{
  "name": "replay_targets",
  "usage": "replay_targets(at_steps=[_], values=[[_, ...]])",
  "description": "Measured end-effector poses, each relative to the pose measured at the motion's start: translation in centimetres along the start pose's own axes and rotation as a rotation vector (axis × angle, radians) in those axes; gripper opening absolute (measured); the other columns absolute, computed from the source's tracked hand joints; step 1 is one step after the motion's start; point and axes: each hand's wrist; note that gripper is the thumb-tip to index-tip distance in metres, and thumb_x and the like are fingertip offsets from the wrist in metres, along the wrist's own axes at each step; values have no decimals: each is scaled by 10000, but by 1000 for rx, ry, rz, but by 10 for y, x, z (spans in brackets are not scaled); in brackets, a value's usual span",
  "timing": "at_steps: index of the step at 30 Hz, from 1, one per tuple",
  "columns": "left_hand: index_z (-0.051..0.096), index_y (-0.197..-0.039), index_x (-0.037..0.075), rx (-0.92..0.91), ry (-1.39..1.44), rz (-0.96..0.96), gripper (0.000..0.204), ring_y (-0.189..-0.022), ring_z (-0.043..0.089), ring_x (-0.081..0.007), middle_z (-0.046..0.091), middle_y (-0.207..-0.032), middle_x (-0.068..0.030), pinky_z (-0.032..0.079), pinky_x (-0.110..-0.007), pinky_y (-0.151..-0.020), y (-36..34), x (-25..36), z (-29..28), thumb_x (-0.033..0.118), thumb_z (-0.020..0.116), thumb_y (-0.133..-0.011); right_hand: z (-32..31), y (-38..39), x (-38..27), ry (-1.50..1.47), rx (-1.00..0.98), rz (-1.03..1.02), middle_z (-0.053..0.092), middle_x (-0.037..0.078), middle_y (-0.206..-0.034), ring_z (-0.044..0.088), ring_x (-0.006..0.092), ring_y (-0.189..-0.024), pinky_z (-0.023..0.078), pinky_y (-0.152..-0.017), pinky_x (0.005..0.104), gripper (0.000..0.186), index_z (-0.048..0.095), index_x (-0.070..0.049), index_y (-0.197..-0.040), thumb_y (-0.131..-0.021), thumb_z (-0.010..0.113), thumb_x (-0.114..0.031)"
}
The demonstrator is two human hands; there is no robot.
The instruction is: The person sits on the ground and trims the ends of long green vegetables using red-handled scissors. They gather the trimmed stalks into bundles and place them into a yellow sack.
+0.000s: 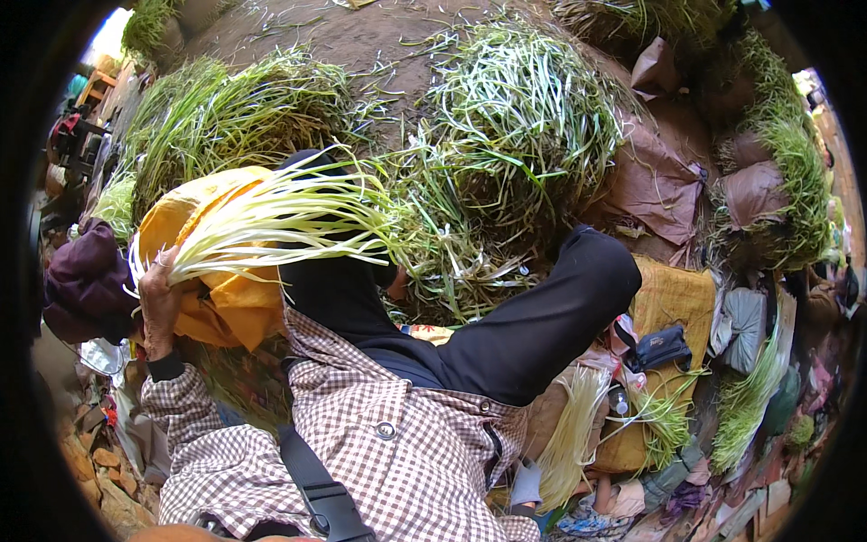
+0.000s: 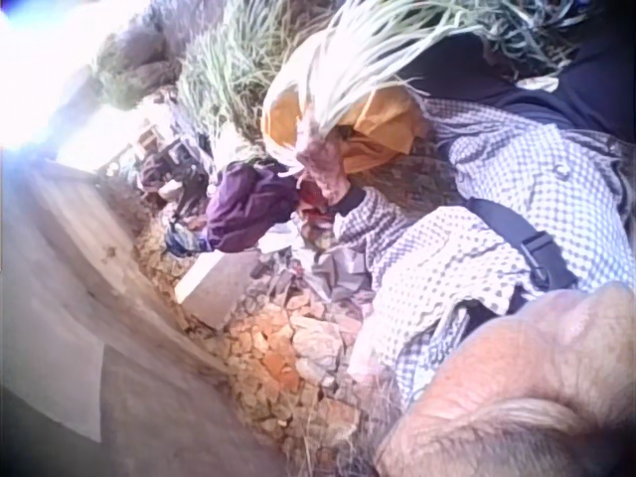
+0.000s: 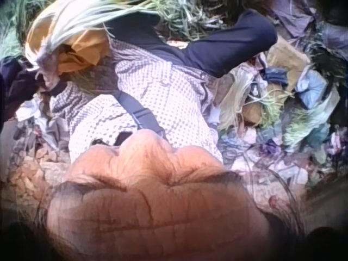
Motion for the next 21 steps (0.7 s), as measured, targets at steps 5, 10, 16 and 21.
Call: replay_targets(at_steps=[5, 10, 16, 21], values=[[622, -1097, 25, -21, 23, -14, 323, -922, 646, -363, 657, -1001, -203, 519, -386, -778, 5, -4, 5, 82, 684, -785, -11, 21, -31, 133, -159, 125, 662, 47, -785, 549, 93, -564, 427, -498, 235, 239, 642, 40, -1029, -847, 560, -92], [623, -1092, 14, -25, 17, -14, 287, -933, 642, -369, 654, -1012, -212, 521, -395, -783, 7, -7, 10, 112, 656, -824, 1, 50, -58, -27, -13, 101, 569, 7, -632, 478, 93, -452, 384, -404, 244, 194, 647, -4, -951, -811, 588, -125], [623, -1089, 7, -34, 7, 2, 284, -937, 642, -372, 654, -1018, -212, 519, -398, -795, 7, -10, 12, 108, 654, -825, 17, 98, -167, -286, -16, -188, 619, 62, -749, 525, 103, -491, 415, -384, 250, 250, 600, 12, -1016, -777, 625, -56], [621, -1097, 10, -10, 14, 3, 294, -937, 641, -372, 654, -1022, -210, 516, -398, -805, 11, -11, 12, 91, 656, -817, 100, 111, -253, -139, -350, -261, 663, 113, -857, 606, 126, -601, 444, -441, 213, 327, 605, 68, -1076, -755, 656, 26]])
Point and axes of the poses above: each hand's wrist, its own y-axis away from the middle knuckle, its own z-axis out of the palm, x = y × z
